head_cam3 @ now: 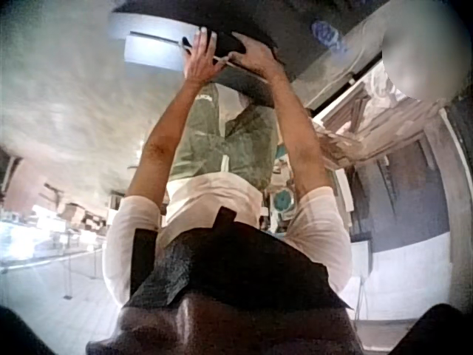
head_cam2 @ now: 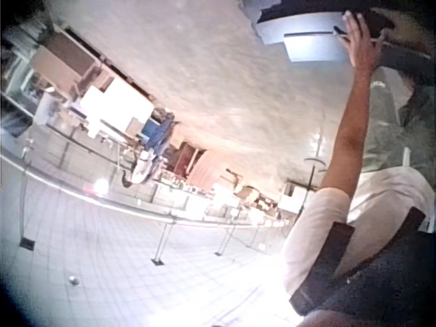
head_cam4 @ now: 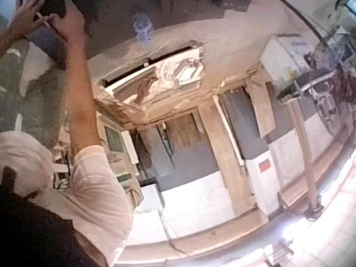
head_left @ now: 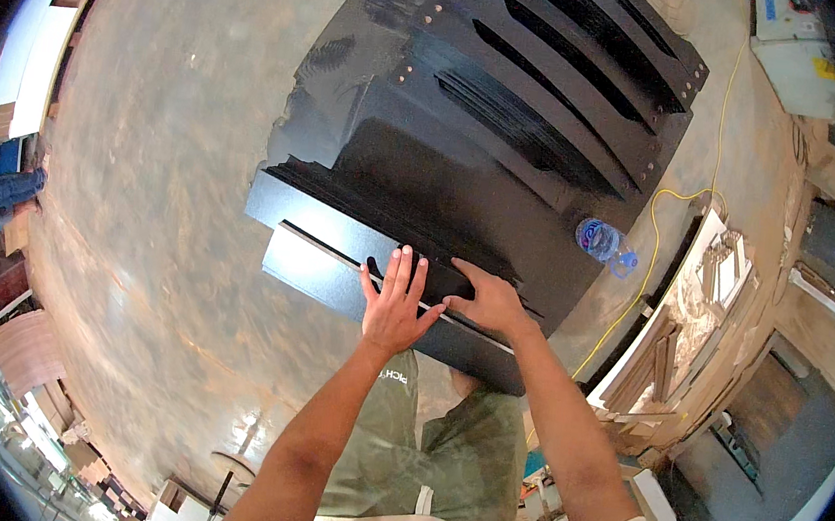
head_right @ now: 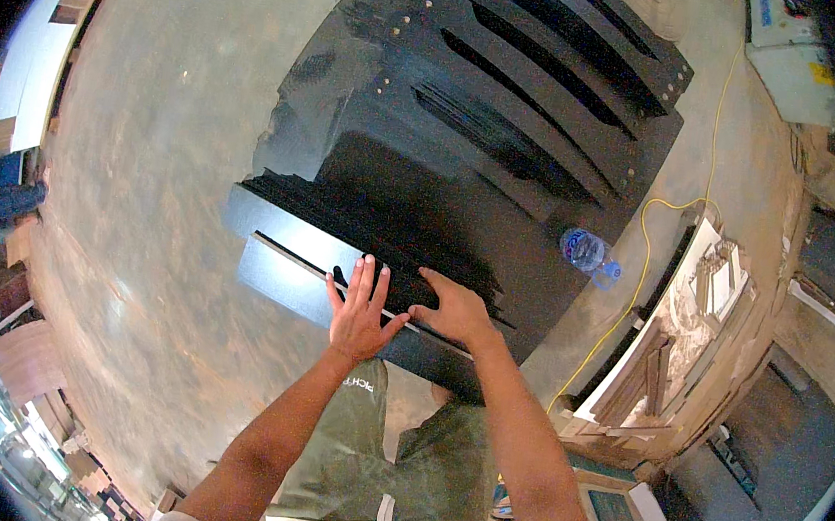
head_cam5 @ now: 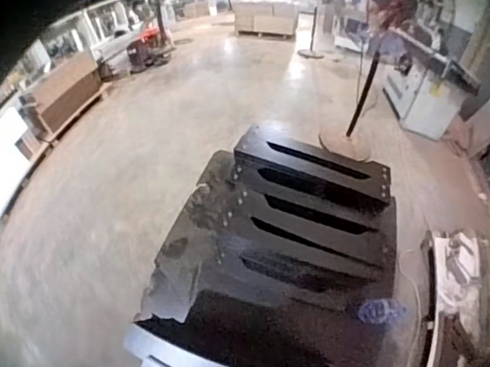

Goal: The person sands the edges of a dark, curved wooden piece using a stationary belt sander. They flip the piece to sand different sides and inspect the edges by hand. The person then places the finished piece onto a stack of similar items and repeats the process with a second piece.

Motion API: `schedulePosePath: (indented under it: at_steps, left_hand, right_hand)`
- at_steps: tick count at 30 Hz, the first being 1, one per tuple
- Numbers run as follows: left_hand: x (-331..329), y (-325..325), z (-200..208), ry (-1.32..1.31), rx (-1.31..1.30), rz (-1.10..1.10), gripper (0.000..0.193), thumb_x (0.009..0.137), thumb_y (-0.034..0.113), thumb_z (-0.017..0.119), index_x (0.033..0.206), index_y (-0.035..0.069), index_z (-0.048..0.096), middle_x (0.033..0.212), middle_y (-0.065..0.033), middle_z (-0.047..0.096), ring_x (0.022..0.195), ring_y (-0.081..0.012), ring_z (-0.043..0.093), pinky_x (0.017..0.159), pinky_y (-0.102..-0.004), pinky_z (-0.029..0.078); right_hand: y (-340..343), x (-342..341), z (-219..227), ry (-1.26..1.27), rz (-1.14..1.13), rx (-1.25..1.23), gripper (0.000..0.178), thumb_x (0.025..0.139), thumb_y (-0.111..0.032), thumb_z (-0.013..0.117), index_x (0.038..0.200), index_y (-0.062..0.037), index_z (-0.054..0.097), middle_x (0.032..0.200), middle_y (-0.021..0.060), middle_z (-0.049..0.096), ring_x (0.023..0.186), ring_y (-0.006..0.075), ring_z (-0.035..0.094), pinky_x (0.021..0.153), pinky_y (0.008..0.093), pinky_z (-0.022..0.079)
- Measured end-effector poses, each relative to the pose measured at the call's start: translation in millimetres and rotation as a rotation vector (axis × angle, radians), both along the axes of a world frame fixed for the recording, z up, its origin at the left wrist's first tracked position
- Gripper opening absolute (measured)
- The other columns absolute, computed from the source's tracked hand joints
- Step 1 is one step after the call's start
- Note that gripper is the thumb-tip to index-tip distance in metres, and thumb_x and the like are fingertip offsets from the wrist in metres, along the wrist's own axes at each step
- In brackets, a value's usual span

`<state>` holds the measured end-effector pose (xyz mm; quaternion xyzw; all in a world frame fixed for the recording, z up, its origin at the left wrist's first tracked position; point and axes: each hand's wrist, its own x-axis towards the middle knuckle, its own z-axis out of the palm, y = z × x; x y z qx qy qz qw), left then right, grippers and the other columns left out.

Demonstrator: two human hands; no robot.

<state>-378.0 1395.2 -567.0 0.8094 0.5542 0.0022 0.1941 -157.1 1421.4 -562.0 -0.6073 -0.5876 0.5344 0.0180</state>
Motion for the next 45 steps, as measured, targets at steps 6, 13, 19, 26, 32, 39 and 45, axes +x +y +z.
schedulePosePath:
  at_steps: [6, 13, 19, 26, 32, 39, 45]
  left_hand:
    - [5, 9, 8, -0.005, -0.012, 0.003, 0.082, 0.096, 0.063, 0.058, 0.157, 0.008, 0.044, 0.167, -0.0177, 0.033, 0.156, -0.0306, 0.029, 0.119, -0.074, 0.015]
    - [7, 15, 12, -0.069, -0.035, 0.003, 0.085, 0.094, 0.058, 0.065, 0.157, 0.006, 0.041, 0.169, -0.0187, 0.03, 0.158, -0.0323, 0.026, 0.121, -0.0713, 0.011]
    - [-6, -3, 24, -0.256, -0.025, 0.13, 0.092, 0.09, 0.048, 0.074, 0.16, 0.004, 0.034, 0.17, -0.0212, 0.026, 0.158, -0.038, 0.024, 0.122, -0.071, 0.011]
    - [-74, -94, 60, -0.258, -0.196, 0.439, 0.092, 0.09, 0.043, 0.076, 0.16, 0.002, 0.031, 0.169, -0.0249, 0.023, 0.154, -0.0451, 0.028, 0.121, -0.0682, 0.019]
    - [-148, -222, 73, -0.044, -0.424, 0.624, 0.093, 0.097, 0.053, 0.063, 0.164, 0.004, 0.022, 0.169, -0.0266, 0.021, 0.155, -0.042, 0.027, 0.124, -0.0627, 0.022]
    - [-199, -290, 132, 0.015, -0.6, 0.796, 0.091, 0.096, 0.055, 0.063, 0.161, 0.002, 0.027, 0.168, -0.0279, 0.022, 0.149, -0.0452, 0.036, 0.12, -0.0606, 0.03]
    - [-194, -315, 163, -0.054, -0.666, 0.992, 0.092, 0.093, 0.059, 0.064, 0.16, 0.005, 0.032, 0.167, -0.028, 0.025, 0.145, -0.0462, 0.043, 0.117, -0.0568, 0.038]
  right_hand:
    - [8, 1, 8, -0.055, 0.01, -0.055, 0.08, 0.083, -0.046, 0.079, 0.151, -0.0124, 0.053, 0.146, 0.0163, 0.061, 0.131, 0.0364, 0.061, 0.109, 0.0455, 0.05]
    - [7, 4, 11, -0.069, -0.006, -0.024, 0.082, 0.083, -0.048, 0.079, 0.151, -0.0114, 0.053, 0.147, 0.0176, 0.061, 0.13, 0.0376, 0.061, 0.11, 0.0453, 0.049]
    - [0, 2, 7, -0.076, -0.005, 0.096, 0.086, 0.082, -0.048, 0.083, 0.151, -0.007, 0.051, 0.151, 0.02, 0.056, 0.136, 0.0386, 0.055, 0.113, 0.0458, 0.046]
    - [-12, -35, 32, -0.236, -0.014, 0.258, 0.088, 0.08, -0.052, 0.084, 0.145, -0.0013, 0.053, 0.141, 0.0238, 0.057, 0.131, 0.0437, 0.055, 0.11, 0.0535, 0.043]
    - [-39, -80, 80, -0.332, 0.146, 0.51, 0.101, 0.074, -0.062, 0.084, 0.148, -0.0018, 0.049, 0.155, 0.0255, 0.043, 0.143, 0.046, 0.04, 0.114, 0.0641, 0.031]
    - [-99, -119, 104, -0.537, 0.241, 0.317, 0.121, 0.07, -0.064, 0.087, 0.157, -0.0008, 0.032, 0.168, 0.0244, 0.021, 0.157, 0.045, 0.018, 0.118, 0.0723, 0.023]
    - [-111, -106, 96, -0.572, 0.102, 0.188, 0.098, 0.072, -0.019, 0.089, 0.151, -0.0004, 0.034, 0.153, 0.0233, 0.04, 0.147, 0.0445, 0.035, 0.114, 0.0626, 0.037]
